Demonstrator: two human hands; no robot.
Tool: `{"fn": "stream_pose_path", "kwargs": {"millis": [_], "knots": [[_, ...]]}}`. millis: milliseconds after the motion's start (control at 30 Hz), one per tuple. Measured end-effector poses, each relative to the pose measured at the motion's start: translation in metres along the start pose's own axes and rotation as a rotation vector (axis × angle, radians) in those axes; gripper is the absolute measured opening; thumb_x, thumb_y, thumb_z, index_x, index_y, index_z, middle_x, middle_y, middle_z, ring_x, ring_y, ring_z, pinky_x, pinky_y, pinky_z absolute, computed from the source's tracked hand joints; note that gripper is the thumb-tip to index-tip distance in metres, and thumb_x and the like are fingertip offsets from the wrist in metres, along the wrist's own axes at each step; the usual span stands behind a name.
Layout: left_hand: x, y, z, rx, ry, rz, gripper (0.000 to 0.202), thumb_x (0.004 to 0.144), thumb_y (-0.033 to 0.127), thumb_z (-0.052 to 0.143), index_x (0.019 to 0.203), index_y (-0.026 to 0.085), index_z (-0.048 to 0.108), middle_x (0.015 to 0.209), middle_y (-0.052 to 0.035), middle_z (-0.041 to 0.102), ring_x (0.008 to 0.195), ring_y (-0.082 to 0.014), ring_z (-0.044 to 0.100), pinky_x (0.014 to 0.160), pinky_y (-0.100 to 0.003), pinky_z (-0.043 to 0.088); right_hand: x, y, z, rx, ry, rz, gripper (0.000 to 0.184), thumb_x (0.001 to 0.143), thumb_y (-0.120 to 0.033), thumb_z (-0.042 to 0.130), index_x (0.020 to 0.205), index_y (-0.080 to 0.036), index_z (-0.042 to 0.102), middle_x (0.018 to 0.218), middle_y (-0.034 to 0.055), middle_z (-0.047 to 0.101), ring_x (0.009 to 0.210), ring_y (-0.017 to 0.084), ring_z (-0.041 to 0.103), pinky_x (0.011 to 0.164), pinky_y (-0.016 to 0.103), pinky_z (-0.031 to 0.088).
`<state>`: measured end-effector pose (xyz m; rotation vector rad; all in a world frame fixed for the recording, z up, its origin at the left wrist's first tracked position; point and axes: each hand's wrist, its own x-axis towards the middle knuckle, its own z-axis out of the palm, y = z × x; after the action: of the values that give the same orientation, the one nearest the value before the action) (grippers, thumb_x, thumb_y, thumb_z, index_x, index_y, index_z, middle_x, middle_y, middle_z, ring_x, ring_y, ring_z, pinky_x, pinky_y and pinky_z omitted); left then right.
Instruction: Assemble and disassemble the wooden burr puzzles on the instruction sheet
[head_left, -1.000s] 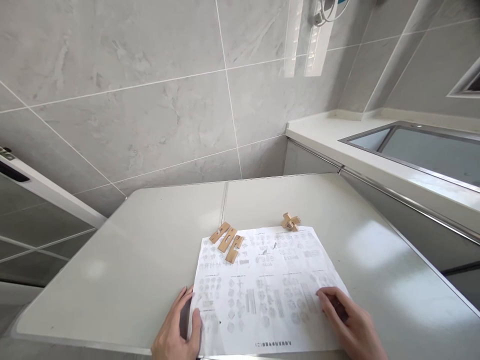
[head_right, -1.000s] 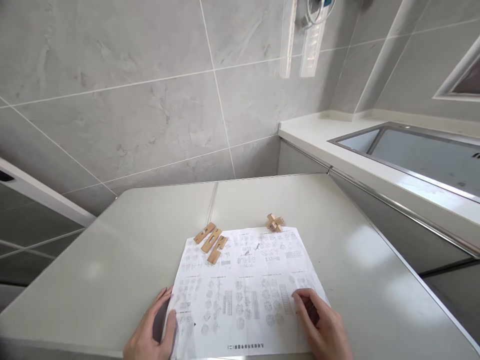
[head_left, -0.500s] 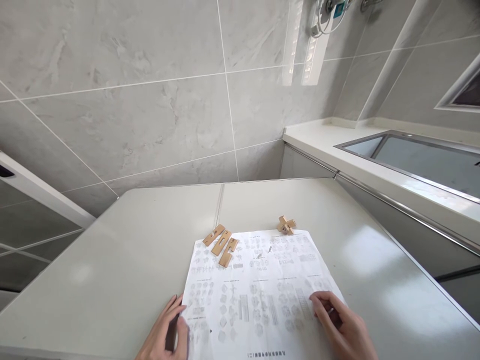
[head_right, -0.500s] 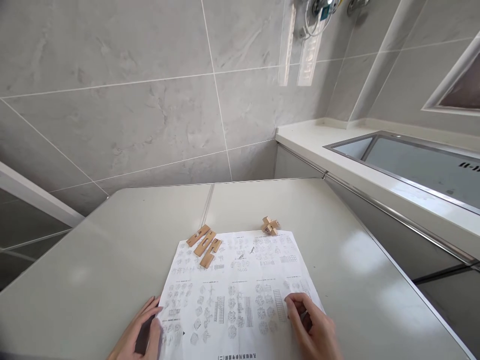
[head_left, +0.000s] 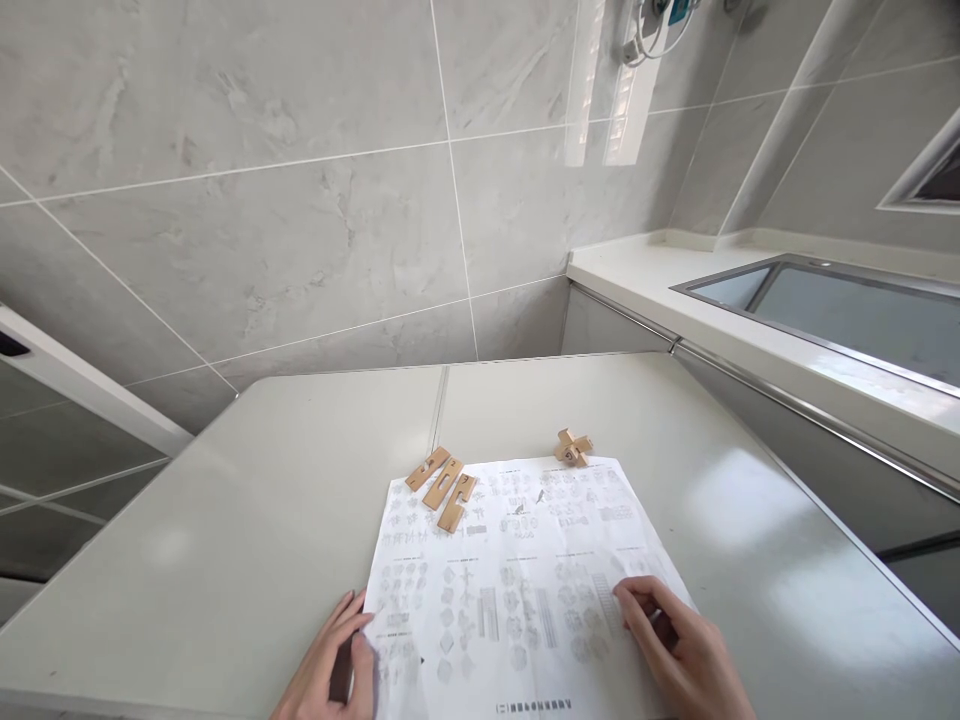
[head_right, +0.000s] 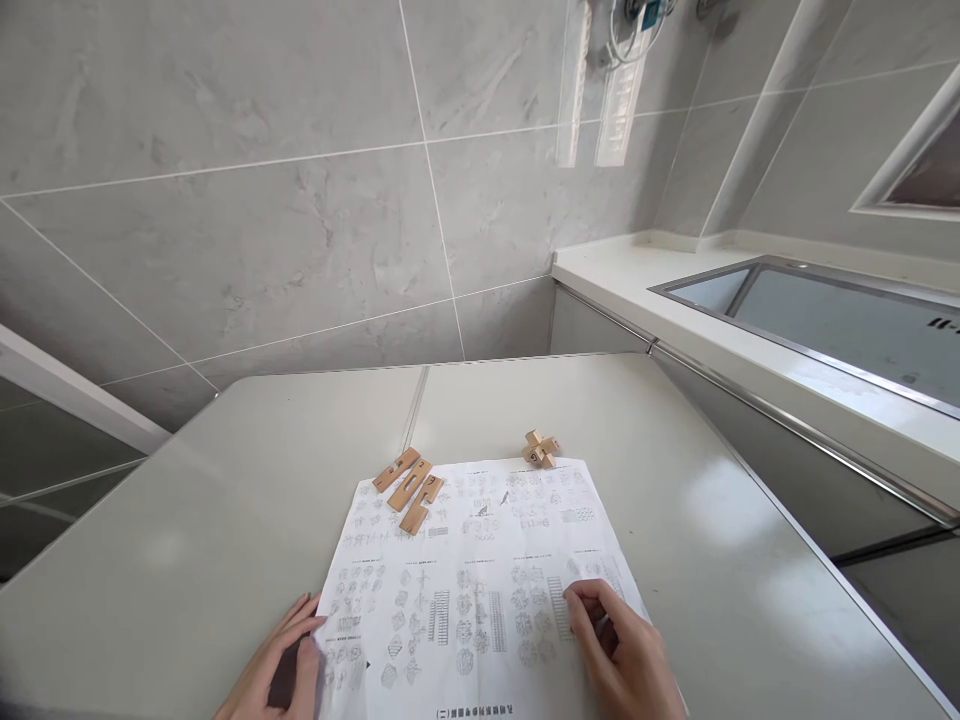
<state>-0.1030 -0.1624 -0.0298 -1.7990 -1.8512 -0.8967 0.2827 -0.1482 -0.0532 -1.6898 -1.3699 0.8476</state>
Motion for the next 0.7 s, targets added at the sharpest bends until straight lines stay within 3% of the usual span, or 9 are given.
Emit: {"fn": "stream_pose_path", "kwargs": {"millis": [700], "knots": [[0.000, 0.001, -0.001, -0.011, 0.036, 0.011, 0.020, 0.105, 0.030, 0.057, 0.104, 0.029, 0.077, 0.114, 0.0003, 0.086, 0.096, -0.0233, 0.083, 0.072, -0.032, 0.058, 0.004, 0.014, -0.002, -0.065, -0.070, -0.069, 0.051, 0.105, -0.067, 0.050, 0.091, -0.024, 0.075, 0.071, 0.0025, 0.067, 0.053, 0.017, 0.056, 0.051, 0.024, 0.053]]}}
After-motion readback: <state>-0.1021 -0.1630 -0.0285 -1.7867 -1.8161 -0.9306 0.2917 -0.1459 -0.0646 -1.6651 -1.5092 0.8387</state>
